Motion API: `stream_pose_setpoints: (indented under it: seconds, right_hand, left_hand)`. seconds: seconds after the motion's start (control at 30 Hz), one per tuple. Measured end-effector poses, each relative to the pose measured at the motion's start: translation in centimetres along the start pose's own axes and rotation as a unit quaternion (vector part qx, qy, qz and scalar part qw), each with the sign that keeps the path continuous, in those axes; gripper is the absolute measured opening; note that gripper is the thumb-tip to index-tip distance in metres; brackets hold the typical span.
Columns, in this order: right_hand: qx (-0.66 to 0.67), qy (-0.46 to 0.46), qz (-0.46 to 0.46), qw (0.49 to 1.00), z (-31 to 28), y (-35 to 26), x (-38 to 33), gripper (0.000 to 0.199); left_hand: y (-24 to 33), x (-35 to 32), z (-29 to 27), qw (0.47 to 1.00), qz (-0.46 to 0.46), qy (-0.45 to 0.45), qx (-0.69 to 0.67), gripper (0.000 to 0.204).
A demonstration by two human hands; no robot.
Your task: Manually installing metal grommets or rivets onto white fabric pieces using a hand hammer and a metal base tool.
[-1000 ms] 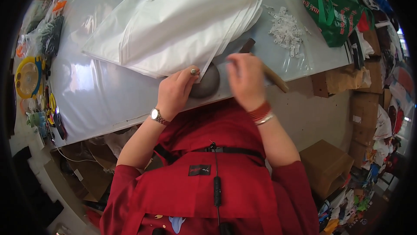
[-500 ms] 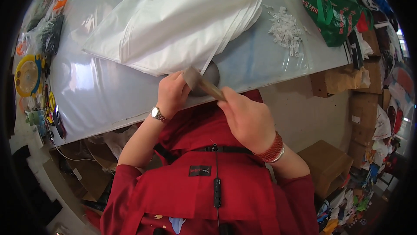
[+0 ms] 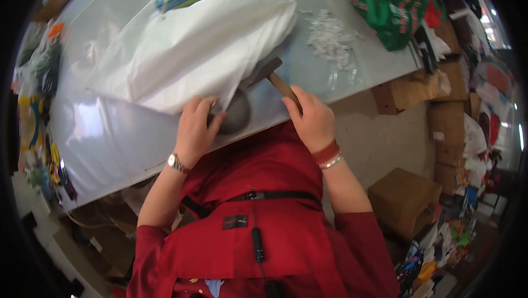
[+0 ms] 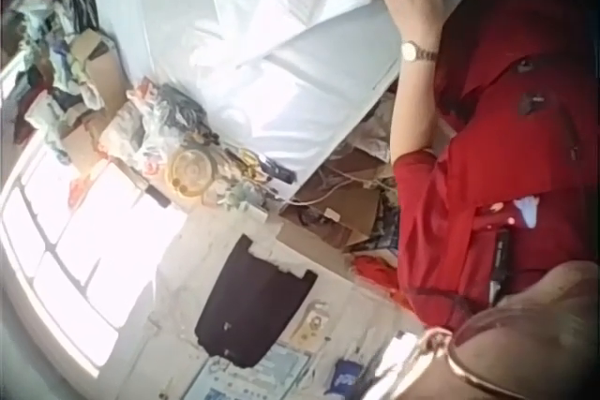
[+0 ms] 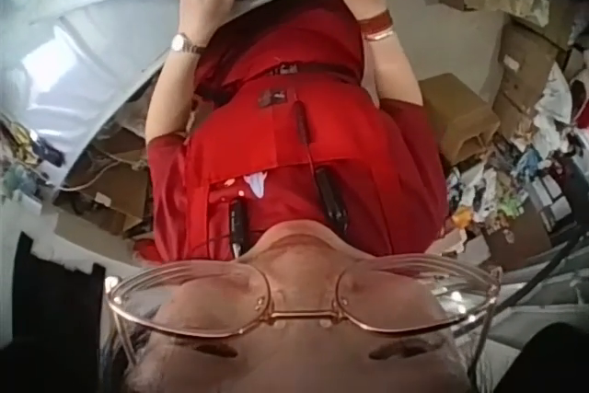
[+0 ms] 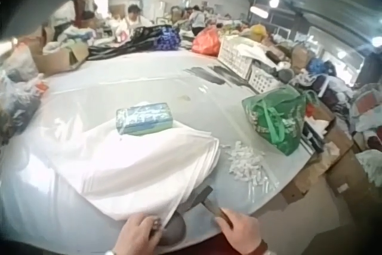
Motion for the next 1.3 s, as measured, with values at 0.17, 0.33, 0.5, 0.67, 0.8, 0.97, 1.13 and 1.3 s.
stream_pose_setpoints:
  seconds: [0.17, 0.33, 0.5, 0.67, 0.8, 0.97, 1.13, 1.3]
  right_hand:
    - [0.014, -0.001, 0.017, 1.0, -3.0, 7.3, 2.6, 0.021]
    - [-0.063, 0.059, 0.107, 0.991, -8.3, 17.3, 4.8, 0.019]
    - [-0.213, 0.045, 0.026, 0.976, -8.4, 17.4, 5.3, 0.019]
    - [-0.01, 0.007, 0.194, 0.981, -7.3, 15.1, 4.5, 0.019]
    - [0.191, -0.01, -0.022, 0.981, -3.4, 2.5, 4.4, 0.015]
    - [0.268, -0.102, -0.121, 0.95, 4.6, -7.8, 3.7, 0.014]
    - [0.265, -0.105, -0.141, 0.948, 2.2, -9.4, 5.1, 0.016]
    - [0.166, -0.049, -0.28, 0.944, 3.8, -13.2, 1.0, 0.022]
  left_hand:
    - [0.7, 7.2, -3.6, 0.973, -0.06, -0.221, 0.032, 0.021]
    - [-4.4, 16.7, -17.4, 0.989, -0.139, 0.037, -0.027, 0.03]
    - [-9.9, 16.8, -16.8, 0.98, -0.128, 0.057, 0.142, 0.031]
    - [-0.5, 9.0, -12.1, 0.989, 0.016, -0.016, 0.143, 0.031]
    - [1.3, 3.0, -7.0, 0.969, 0.085, -0.046, 0.228, 0.026]
    - [-2.3, 0.5, -7.5, 0.97, 0.088, -0.048, 0.22, 0.019]
    - [2.0, 3.8, -8.9, 0.987, 0.091, -0.064, 0.112, 0.024]
    - [1.9, -0.7, -5.2, 0.967, 0.189, -0.068, 0.158, 0.035]
Point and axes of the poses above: each hand's wrist, its own x-axis towards the middle knuckle, its own z-axis out of the palm, y = z × x, the point moved 10 cm from there along x, towards the middle knuckle, and after that the axes turned 15 degrees about -y, right-handed, at the moved point
